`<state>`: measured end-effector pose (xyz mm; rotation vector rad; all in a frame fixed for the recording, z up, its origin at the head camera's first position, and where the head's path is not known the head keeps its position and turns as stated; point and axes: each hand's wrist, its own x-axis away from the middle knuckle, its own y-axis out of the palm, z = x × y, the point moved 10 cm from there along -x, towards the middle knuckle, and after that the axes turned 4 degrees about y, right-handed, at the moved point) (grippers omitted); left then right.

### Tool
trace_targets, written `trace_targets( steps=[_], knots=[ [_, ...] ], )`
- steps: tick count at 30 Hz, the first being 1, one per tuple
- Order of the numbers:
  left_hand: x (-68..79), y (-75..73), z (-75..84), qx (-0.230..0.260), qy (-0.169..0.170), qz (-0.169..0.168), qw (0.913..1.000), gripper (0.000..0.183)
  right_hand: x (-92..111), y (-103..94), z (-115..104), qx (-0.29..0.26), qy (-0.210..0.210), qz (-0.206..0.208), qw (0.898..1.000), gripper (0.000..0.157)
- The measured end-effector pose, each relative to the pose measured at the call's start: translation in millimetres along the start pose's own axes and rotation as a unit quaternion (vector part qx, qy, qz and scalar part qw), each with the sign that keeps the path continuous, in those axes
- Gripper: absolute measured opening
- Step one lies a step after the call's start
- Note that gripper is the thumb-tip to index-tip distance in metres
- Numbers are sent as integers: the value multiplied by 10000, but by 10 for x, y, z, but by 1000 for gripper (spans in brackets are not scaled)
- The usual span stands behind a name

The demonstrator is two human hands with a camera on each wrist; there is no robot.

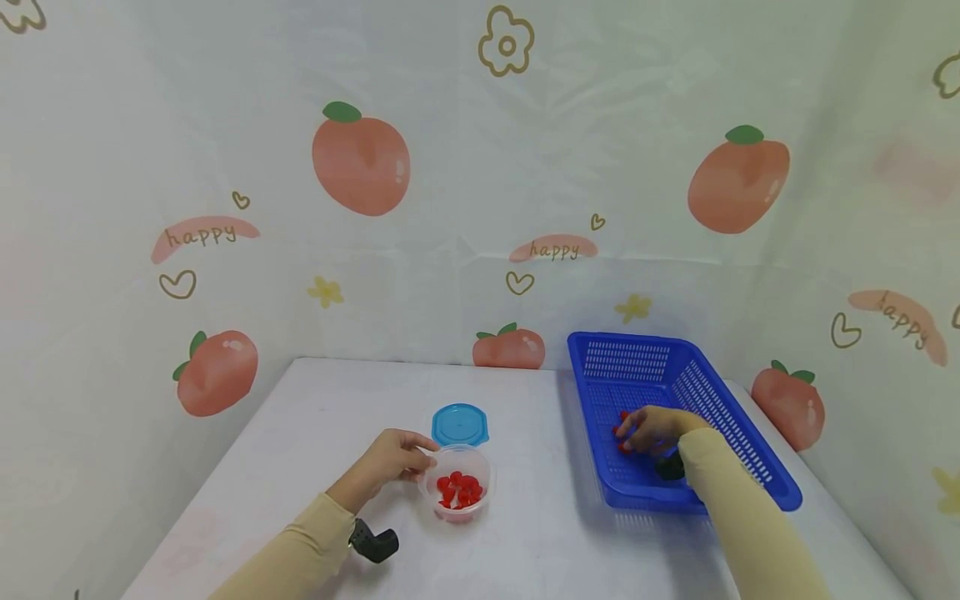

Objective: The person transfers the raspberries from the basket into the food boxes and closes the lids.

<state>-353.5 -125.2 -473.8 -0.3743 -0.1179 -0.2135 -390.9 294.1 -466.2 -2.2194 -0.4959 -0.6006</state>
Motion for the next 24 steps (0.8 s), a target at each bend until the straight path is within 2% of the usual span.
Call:
trace_targets(
  steps=[10,20,24],
  knots=[
    [1,-7,20,17,32,-11,10000,27,-34,22,-96,622,-163,127,9979,16],
    [4,-2,3,34,62,-60,10000,28,-16,38,-105,519,-155,216,9983,13],
    [12,5,13,5,98,-95,9999,27,-16,-1,-151,349,-566,301,9973,15]
  ],
)
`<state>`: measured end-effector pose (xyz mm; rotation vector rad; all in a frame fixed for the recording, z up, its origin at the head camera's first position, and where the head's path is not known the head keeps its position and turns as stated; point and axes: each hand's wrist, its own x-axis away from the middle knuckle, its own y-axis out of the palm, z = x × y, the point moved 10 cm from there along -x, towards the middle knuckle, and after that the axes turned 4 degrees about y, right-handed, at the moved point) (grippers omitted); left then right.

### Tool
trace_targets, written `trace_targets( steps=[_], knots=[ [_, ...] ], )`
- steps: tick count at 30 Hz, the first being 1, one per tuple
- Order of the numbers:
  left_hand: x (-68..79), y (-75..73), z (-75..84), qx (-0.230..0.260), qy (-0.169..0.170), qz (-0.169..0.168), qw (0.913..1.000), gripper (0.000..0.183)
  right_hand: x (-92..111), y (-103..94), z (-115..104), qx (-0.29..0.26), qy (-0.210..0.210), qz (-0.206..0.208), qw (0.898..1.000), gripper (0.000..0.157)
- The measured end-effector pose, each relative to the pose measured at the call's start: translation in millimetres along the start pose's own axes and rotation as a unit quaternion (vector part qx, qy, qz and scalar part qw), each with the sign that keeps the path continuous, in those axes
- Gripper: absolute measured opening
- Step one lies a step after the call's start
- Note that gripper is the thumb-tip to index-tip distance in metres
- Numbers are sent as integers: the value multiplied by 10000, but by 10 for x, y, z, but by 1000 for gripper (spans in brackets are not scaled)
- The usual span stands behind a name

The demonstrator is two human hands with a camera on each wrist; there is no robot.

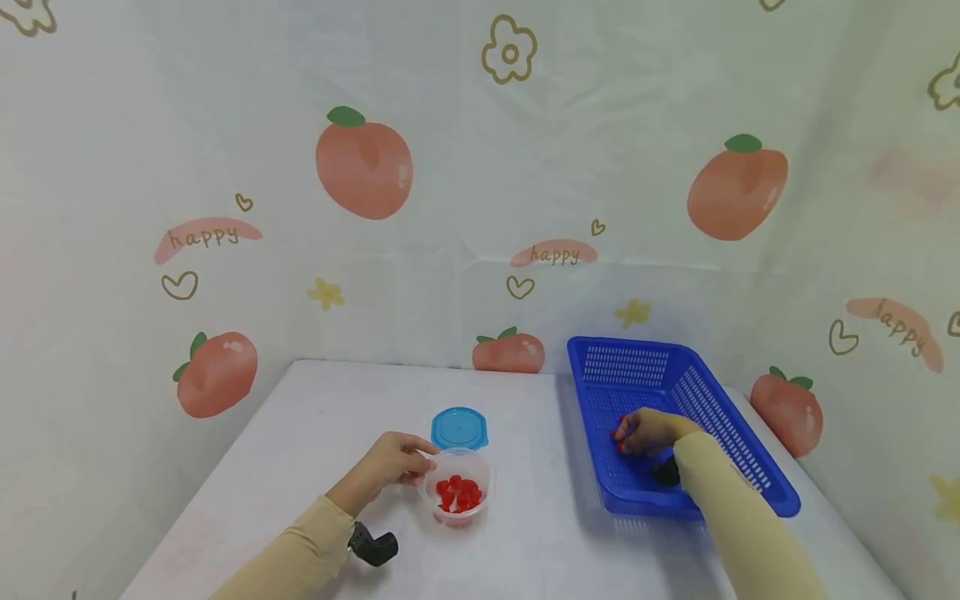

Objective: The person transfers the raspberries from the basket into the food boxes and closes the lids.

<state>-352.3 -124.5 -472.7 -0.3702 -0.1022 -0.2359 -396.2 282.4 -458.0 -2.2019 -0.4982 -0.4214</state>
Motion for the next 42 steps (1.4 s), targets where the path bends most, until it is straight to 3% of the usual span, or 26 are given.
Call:
trace_targets(
  steps=[6,14,24,31,36,42],
  knots=[
    [-8,14,-8,42,-11,-43,10000,27,74,-218,-200,-662,-927,418,9926,30],
    [-11,-1,-14,30,-72,43,10000,28,274,-490,-452,-1084,-1305,1160,9787,43],
    [-12,-2,-13,-12,-82,99,9999,27,503,-625,-814,-1421,-1831,1912,9538,49],
    [-11,0,-8,3,-55,77,10000,27,624,-486,-1141,-1735,-2303,2003,9363,40],
    [-2,-2,4,-32,-62,63,10000,27,651,-276,-1366,-2144,-2720,1704,9225,32],
    [-11,2,-1,1,-31,29,10000,27,674,65,-1574,-2367,-2922,1271,9178,30]
  ],
)
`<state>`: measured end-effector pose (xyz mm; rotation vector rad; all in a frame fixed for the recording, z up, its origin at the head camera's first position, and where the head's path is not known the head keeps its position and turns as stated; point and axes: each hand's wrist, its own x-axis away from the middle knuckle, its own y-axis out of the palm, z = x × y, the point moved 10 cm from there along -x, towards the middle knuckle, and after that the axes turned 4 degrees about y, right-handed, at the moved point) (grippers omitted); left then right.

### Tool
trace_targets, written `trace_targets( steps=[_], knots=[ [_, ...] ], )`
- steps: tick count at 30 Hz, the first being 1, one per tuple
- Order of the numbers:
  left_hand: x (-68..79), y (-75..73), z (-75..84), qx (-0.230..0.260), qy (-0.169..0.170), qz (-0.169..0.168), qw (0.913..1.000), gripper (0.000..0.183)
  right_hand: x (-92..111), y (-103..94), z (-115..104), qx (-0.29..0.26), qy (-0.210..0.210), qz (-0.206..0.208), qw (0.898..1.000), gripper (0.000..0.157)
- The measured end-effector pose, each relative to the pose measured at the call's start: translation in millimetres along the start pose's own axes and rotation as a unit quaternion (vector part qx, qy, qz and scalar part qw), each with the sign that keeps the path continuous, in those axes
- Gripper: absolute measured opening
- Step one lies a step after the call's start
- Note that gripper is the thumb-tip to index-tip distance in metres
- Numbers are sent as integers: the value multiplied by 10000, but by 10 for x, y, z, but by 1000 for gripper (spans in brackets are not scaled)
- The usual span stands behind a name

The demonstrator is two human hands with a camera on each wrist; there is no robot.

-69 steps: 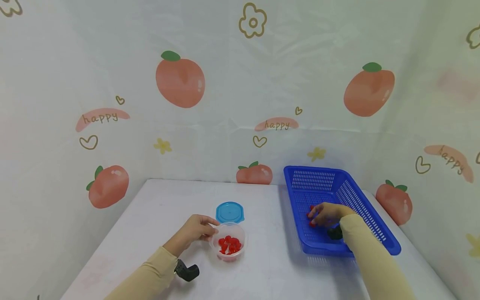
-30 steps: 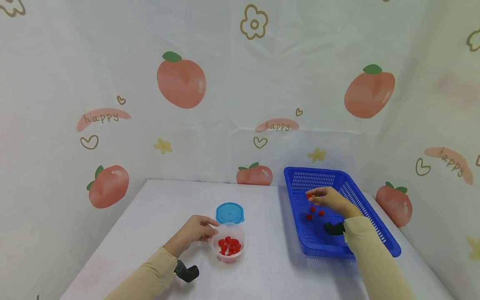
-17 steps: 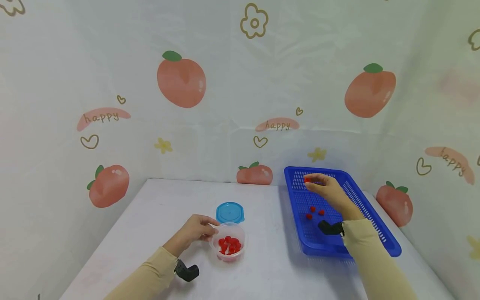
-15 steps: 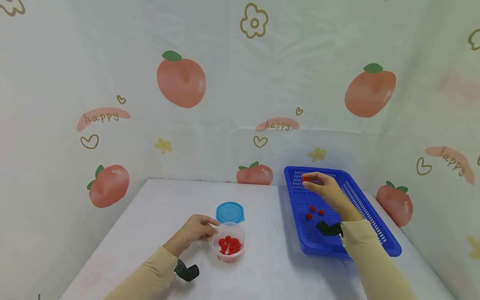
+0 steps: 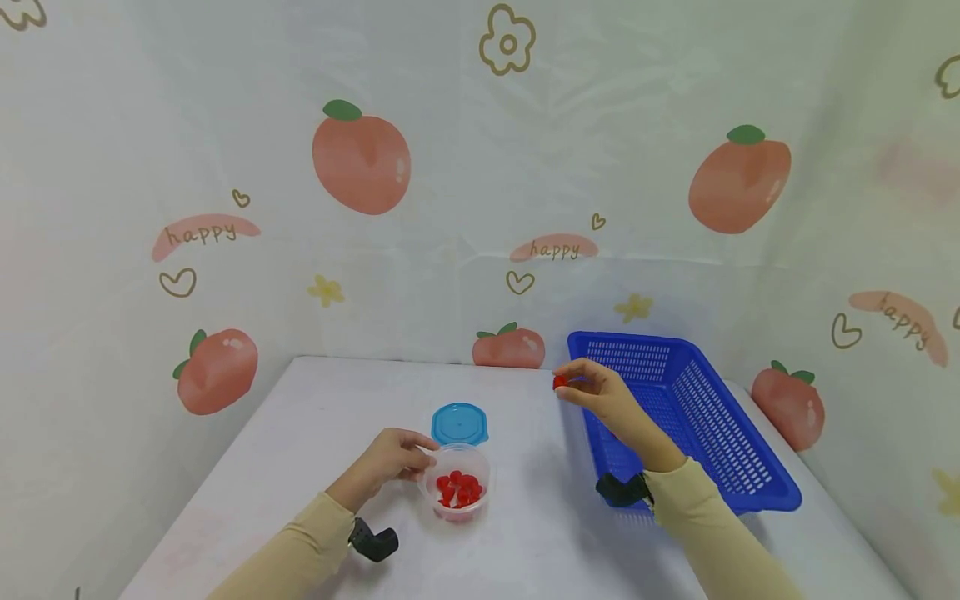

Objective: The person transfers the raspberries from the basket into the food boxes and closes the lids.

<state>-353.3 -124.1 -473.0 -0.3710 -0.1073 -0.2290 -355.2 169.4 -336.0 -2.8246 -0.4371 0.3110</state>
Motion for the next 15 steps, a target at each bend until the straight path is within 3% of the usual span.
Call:
trace_targets(
  steps=[7,15],
  knots=[
    [-27,4,-27,67,-16,-47,10000,27,47,446,35,-87,-116,-355,9993,28],
    [-11,2,-17,43,9,-6,10000,27,92,857,270,-114,64,-628,9979,28]
  ],
)
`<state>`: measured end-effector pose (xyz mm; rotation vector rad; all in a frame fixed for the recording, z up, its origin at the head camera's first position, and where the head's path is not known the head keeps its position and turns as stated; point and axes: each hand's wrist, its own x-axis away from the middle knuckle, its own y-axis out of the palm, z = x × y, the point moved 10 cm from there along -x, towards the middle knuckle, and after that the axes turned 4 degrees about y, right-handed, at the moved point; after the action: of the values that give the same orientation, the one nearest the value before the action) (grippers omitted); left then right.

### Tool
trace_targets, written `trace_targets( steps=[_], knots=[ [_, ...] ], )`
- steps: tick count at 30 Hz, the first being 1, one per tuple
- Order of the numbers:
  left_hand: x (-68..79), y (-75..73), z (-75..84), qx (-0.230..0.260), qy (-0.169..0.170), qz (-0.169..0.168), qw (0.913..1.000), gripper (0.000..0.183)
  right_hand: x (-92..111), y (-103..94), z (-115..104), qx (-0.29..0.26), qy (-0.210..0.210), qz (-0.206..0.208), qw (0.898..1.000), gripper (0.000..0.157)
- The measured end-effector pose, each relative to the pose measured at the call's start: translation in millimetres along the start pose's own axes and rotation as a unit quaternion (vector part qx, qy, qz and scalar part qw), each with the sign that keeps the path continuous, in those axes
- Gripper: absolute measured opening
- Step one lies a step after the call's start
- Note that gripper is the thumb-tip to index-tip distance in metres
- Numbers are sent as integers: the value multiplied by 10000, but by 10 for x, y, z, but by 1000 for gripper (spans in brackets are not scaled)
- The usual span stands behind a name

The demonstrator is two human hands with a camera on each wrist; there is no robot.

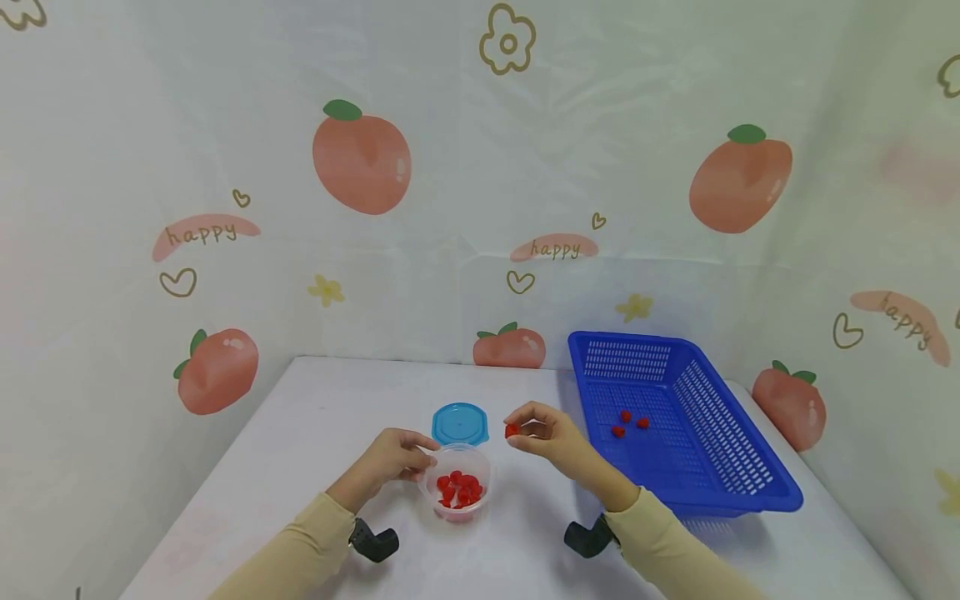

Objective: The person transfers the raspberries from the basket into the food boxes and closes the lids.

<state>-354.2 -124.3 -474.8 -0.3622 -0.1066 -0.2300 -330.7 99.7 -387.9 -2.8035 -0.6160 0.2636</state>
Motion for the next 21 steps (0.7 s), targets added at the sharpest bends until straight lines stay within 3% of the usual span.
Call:
trace_targets(
  steps=[12,21],
  knots=[
    [-2,-1,-8,6,-12,23,10000,28,24,318,356,-15,518,-46,9986,33],
    [1,-7,-11,-50,-47,77,9999,28,19,491,429,-58,509,-277,9983,29]
  ],
)
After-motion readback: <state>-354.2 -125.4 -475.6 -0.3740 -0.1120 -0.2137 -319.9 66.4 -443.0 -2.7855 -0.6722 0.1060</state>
